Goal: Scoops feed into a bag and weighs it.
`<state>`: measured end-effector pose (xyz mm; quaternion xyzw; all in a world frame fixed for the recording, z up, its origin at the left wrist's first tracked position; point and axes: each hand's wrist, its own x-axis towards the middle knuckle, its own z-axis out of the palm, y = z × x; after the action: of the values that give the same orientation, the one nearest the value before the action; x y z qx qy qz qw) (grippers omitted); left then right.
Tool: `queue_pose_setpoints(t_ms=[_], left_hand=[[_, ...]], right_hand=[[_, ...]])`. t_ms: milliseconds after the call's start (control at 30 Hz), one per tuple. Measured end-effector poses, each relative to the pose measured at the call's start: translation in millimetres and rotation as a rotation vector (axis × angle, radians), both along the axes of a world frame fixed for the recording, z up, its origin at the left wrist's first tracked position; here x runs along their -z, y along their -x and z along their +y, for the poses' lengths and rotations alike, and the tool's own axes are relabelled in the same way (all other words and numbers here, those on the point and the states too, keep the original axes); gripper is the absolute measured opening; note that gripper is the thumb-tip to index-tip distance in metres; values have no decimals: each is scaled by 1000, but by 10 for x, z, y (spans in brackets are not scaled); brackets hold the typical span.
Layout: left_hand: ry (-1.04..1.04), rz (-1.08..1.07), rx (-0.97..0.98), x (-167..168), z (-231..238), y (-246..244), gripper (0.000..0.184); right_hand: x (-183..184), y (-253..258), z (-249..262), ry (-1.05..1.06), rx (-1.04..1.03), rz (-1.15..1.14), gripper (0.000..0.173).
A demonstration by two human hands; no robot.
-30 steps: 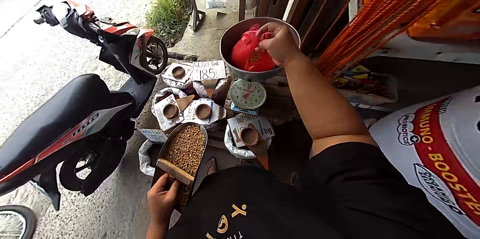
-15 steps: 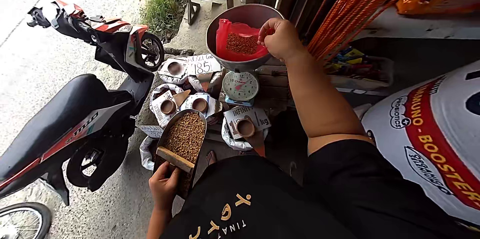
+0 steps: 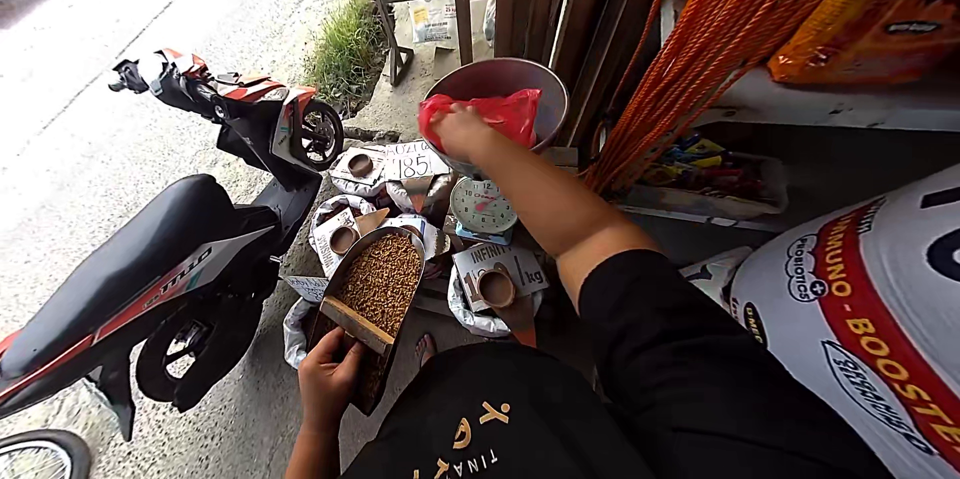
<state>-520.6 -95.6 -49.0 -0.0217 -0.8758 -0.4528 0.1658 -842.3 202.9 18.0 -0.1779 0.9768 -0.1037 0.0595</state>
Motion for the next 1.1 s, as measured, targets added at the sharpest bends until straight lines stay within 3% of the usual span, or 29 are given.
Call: queue_pose_setpoints(t_ms=[67, 167, 300, 400, 567, 700, 833, 1100], left_hand=[[6, -4, 18, -106, 57, 161, 19], [55, -4, 45, -297, 136, 404, 19], [86, 21, 131, -601, 299, 741, 19], [74, 21, 191, -805, 468, 1002, 18], [143, -17, 275, -1030, 752, 1471, 16], [291, -107, 291, -1194, 1024, 1781, 14], [466, -175, 314, -1281, 1285, 2086, 16], [745, -353, 341, -1416, 1662, 2504, 30]], right_hand=[[-9, 237, -149, -114, -112, 13, 38], [-152, 251, -146, -259, -40, 88, 21], [-151, 99, 235, -399, 17, 93, 32], [-87, 80, 470, -244, 204, 12, 40], [-222, -89, 598, 10, 515, -120, 32], [-248, -138, 781, 79, 437, -17, 23], [-167, -66, 933, 81, 311, 43, 29], [-150, -58, 985, 125, 272, 72, 34]])
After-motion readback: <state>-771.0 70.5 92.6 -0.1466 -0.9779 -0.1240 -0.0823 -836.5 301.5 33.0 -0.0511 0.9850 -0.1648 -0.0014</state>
